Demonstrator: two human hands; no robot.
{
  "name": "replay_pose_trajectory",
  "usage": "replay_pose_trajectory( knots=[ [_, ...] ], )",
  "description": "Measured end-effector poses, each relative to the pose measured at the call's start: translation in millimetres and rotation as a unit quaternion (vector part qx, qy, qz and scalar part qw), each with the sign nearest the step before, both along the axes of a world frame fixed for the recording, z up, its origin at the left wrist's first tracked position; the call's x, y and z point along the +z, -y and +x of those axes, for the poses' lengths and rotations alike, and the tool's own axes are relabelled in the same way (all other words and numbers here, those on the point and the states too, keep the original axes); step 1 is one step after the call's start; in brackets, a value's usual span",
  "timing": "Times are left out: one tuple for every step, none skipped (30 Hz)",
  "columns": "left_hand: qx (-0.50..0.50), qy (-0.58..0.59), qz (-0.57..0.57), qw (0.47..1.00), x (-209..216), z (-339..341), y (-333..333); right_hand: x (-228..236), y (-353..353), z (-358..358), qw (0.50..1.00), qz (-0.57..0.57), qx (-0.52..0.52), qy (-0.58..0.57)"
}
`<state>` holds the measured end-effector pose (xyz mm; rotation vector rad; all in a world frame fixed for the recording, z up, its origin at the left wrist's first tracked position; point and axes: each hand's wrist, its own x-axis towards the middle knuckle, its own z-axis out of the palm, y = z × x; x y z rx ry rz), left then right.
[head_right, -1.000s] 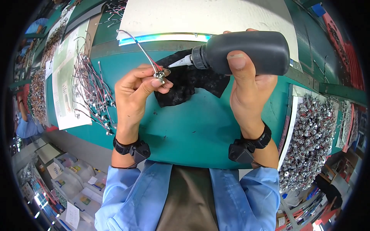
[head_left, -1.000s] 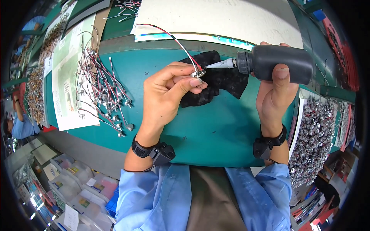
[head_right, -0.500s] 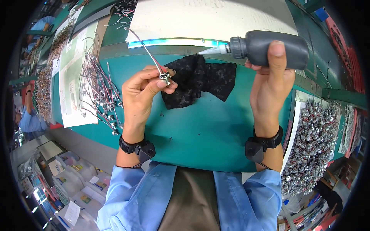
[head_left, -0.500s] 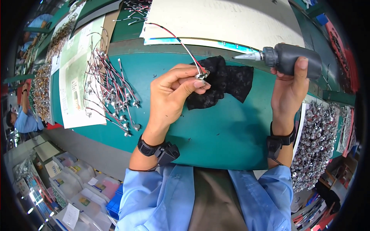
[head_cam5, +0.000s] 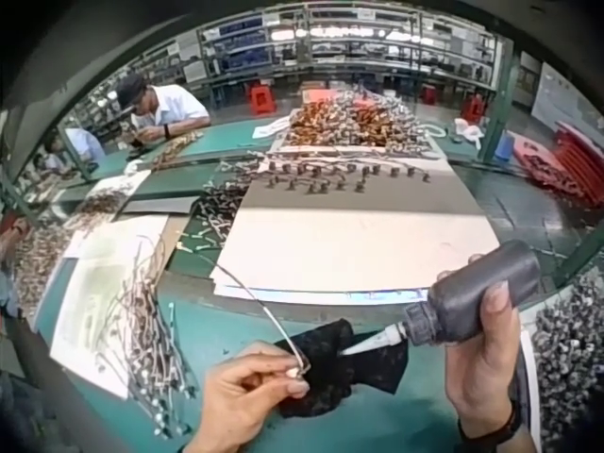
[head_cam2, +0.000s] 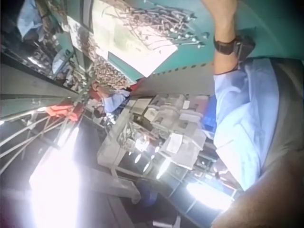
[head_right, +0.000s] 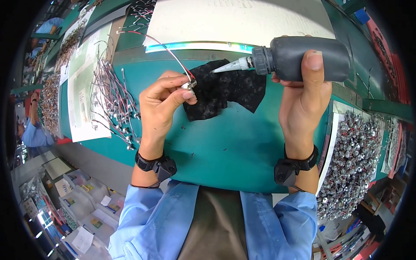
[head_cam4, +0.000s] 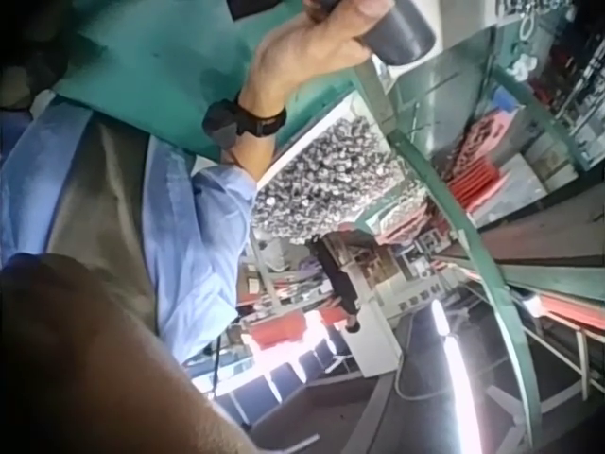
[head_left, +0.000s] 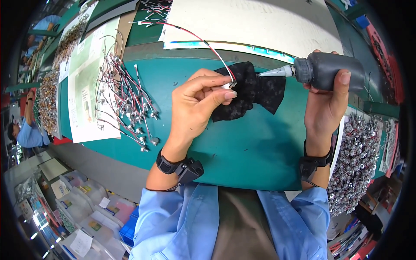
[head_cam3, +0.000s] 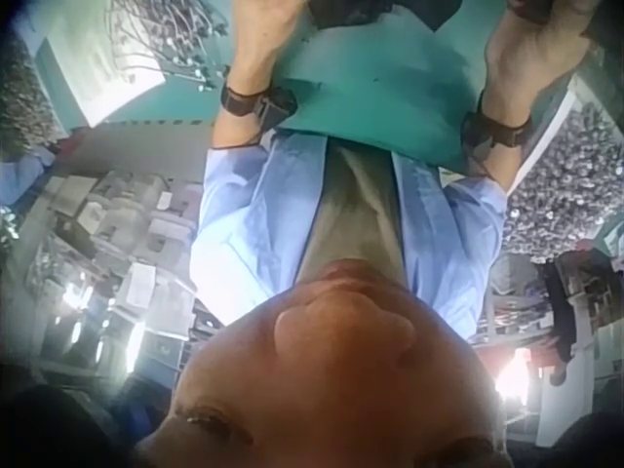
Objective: Apply glue or sealant to small electronic components using a squeeze bottle on a production line.
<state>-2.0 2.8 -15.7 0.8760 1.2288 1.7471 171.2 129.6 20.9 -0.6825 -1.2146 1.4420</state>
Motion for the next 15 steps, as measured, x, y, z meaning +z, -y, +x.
replay_pose_trajectory(
  knots=[
    [0.002, -0.001, 0.000, 1.000, 1.0, 0.0, -0.5, 0.1, 0.1, -0.3, 1.000, 0.001, 0.002, 0.005],
    [0.005, -0.003, 0.000, 1.000, 2.0, 0.0, -1.1, 0.3, 0.3, -0.4, 1.000, 0.001, 0.003, 0.010],
    [0.007, -0.005, -0.001, 1.000, 2.5, 0.0, -1.2, 0.5, 0.6, -0.3, 1.000, 0.002, 0.004, 0.010],
    [0.008, -0.005, 0.000, 1.000, 2.5, 0.2, -1.0, 0.8, 1.0, -0.1, 1.000, 0.001, 0.006, 0.013],
    [0.008, -0.007, -0.001, 1.000, 2.3, 0.4, -0.5, 1.1, 1.4, 0.3, 1.000, 0.001, 0.008, 0.017],
    [0.008, -0.009, -0.001, 1.000, 1.7, 0.5, -0.3, 1.0, 1.7, 0.5, 1.000, 0.001, 0.009, 0.020],
    [0.008, -0.011, -0.001, 1.000, 1.5, 0.5, -0.3, 0.7, 2.2, 0.4, 1.000, 0.001, 0.008, 0.020],
    [0.007, -0.011, -0.001, 1.000, 1.6, 0.5, -0.4, 0.5, 2.8, -0.1, 1.000, 0.003, 0.013, 0.019],
    [0.006, -0.013, 0.000, 1.000, 1.7, 0.5, -0.5, 0.2, 3.6, -0.9, 1.000, 0.004, 0.018, 0.019],
    [0.006, -0.014, 0.000, 1.000, 1.9, 0.4, -0.7, 0.2, 4.4, -1.8, 1.000, 0.006, 0.024, 0.019],
    [0.005, -0.015, 0.000, 1.000, 2.1, 0.7, -0.5, 0.8, 5.6, -2.6, 1.000, 0.005, 0.023, 0.019],
    [0.005, -0.015, 0.000, 1.000, 2.2, 0.9, -0.3, 1.9, 7.1, -3.7, 0.999, 0.006, 0.024, 0.026],
    [0.005, -0.015, 0.001, 1.000, 2.4, 1.0, -0.3, 3.1, 8.5, -4.7, 0.999, 0.007, 0.025, 0.033],
    [0.004, -0.016, 0.002, 1.000, 2.5, 1.1, -0.2, 3.7, 9.6, -5.5, 0.999, 0.008, 0.026, 0.040],
    [0.003, -0.017, 0.003, 1.000, 2.6, 1.4, -0.1, 3.4, 10.5, -5.9, 0.999, 0.008, 0.026, 0.041]
  ],
)
